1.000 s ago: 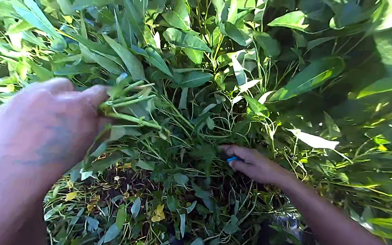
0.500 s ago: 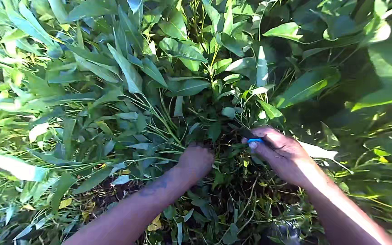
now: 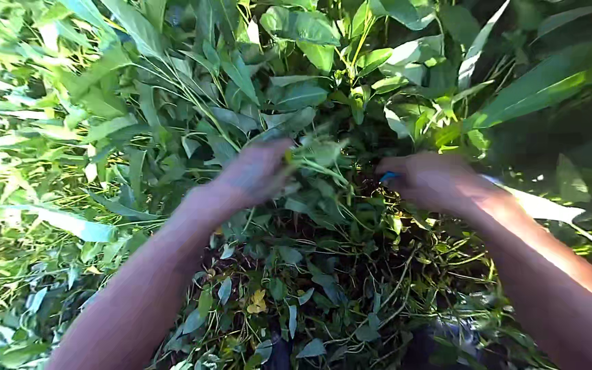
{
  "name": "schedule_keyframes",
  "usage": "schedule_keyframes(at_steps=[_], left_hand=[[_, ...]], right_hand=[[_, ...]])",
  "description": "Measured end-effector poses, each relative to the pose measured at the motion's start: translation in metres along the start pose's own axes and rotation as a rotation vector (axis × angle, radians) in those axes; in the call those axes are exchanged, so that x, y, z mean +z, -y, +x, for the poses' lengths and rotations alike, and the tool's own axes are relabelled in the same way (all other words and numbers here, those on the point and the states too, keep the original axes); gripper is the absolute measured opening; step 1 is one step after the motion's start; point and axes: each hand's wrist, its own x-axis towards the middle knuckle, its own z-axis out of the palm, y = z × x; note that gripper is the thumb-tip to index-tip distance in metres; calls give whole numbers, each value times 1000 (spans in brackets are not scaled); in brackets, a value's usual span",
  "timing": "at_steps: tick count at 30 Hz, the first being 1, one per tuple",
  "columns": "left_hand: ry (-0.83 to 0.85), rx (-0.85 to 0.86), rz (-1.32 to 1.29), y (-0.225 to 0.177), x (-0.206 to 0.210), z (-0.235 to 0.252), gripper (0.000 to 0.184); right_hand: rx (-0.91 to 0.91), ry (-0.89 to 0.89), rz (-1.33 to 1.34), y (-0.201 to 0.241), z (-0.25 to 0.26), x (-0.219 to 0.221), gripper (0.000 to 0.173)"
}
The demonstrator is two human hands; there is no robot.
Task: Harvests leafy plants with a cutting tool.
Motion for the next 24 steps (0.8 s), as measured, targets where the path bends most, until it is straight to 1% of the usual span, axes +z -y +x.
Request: schedule_keyframes(at_steps=[1,3,4,5,6,8,9,10,11,12,14,15,16,17,19,20,22,24], left_hand=[[-60,-54,-63,8,-19,-7,26],[-223,-157,-190,26,-52,-23,32],[-309,-226,-211,30,-69,-32,36],[-388,-293,-190,37,-86,-41,45],[-468,-293,-119,55,-102,-47,49],[-565,-258,29,107,-126,-55,55],[-570,-224,95,129,-133,-59,54],[-520,-194,165,137,-135,-65,48],[-468,-150,221,125,-130,-68,40],[-382,-65,252,95,-121,-68,32],[-165,103,283,20,-95,-60,19],[-55,157,304,-3,-77,-54,12],[45,209,312,-16,-52,-47,7],[150,224,294,-24,-25,-39,5],[321,197,254,-35,33,-29,14],[369,184,247,-39,61,-28,21],[422,150,280,-43,106,-32,30],[393,127,306,-40,132,-45,35]], right_hand=[[-49,-6,121,-4,-5,0,20],[-124,46,376,-3,-9,8,18],[-146,87,489,2,-10,16,18],[-164,129,583,9,-10,25,17],[-198,167,638,14,-9,36,17],[-301,307,639,25,-5,62,17],[-368,405,587,32,-5,75,18],[-439,504,505,40,-7,87,20],[-497,614,424,48,-13,99,22],[-533,729,336,55,-21,109,24],[-549,916,165,59,-40,121,27],[-535,968,111,56,-49,126,27],[-519,995,81,49,-57,130,26],[-503,1004,73,41,-64,134,26],[-481,997,127,26,-72,132,26],[-473,971,192,19,-75,126,25],[-472,873,315,2,-82,110,23],[-485,699,419,-14,-87,89,20]])
